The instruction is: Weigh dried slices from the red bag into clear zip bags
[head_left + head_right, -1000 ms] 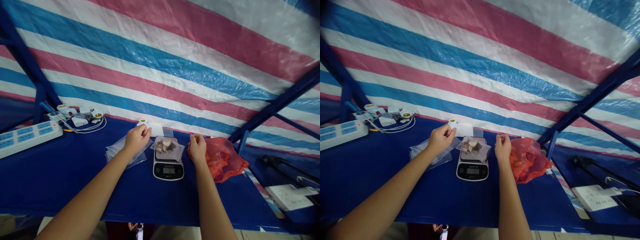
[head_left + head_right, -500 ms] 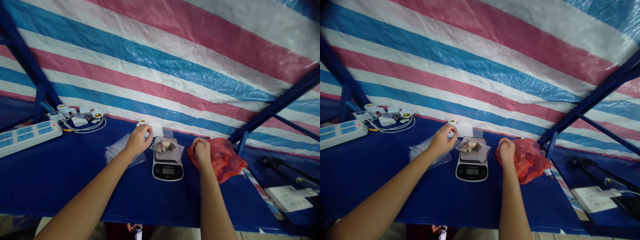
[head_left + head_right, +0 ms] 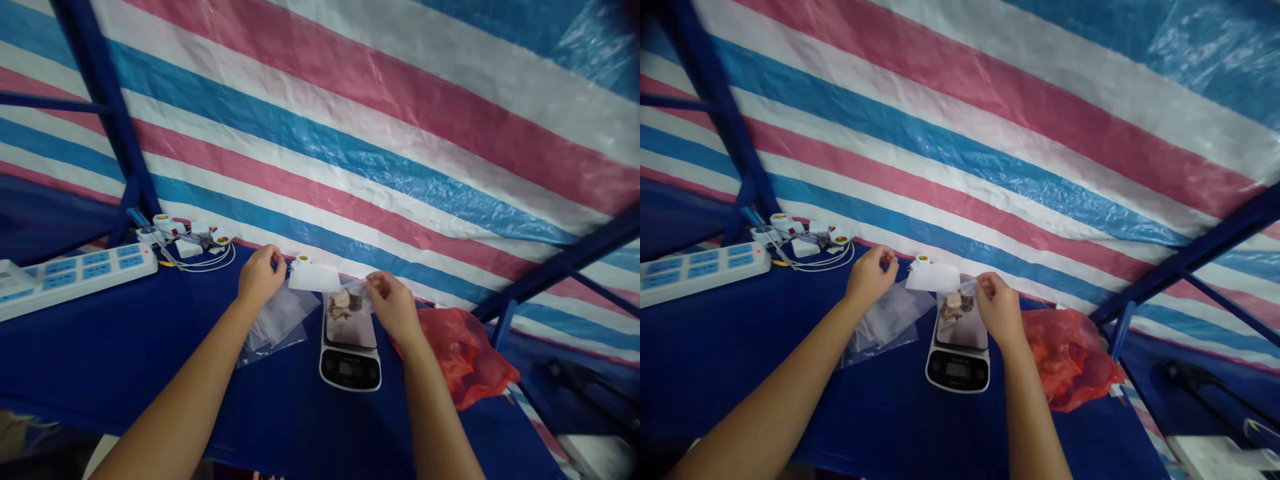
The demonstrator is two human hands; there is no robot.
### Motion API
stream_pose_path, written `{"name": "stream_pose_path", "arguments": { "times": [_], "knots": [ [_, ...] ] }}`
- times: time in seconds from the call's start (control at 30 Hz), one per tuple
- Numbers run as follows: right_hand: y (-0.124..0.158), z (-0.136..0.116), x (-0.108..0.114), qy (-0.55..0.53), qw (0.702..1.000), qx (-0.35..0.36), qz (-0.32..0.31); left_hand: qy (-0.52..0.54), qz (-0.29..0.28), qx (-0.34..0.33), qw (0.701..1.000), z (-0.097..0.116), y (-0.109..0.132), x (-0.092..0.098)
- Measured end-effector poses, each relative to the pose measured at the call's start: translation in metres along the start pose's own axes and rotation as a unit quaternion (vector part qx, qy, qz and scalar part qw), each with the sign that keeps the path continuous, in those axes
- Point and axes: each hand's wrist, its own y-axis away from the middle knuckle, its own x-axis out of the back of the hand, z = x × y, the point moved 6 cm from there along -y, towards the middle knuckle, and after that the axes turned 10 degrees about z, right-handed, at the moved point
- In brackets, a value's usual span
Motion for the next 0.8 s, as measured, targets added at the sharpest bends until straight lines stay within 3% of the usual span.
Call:
{"name": "stream_pose_path", "arguments": {
  "times": [0.13,0.27,0.4,0.5,0.67,0.8],
  "knots": [
    [-0.055,-0.049,-0.002,0.091,0.989,0.108,-0.05,-0.025,0.002,0.034,0.999,-0.025,-0.003,0.002],
    [-0.098,-0.072,-0.008,0.226,0.953,0.183,-0.083,-0.01,0.005,0.02,1.0,-0.029,-0.001,0.001],
    [-0.115,-0.079,-0.014,0.259,0.945,0.184,-0.079,-0.008,0.017,0.023,1.0,-0.031,-0.004,0.006],
    [-0.112,-0.094,-0.025,0.238,0.948,0.193,-0.09,-0.024,-0.016,0.062,0.998,-0.038,-0.005,0.004],
    [-0.101,-0.151,-0.068,0.131,0.953,0.249,-0.113,-0.018,-0.179,0.112,0.977,-0.045,0.013,-0.019],
    [-0.091,-0.205,-0.133,0.065,0.932,0.318,-0.16,-0.009,-0.236,0.109,0.966,-0.047,0.025,-0.031]
  ]
}}
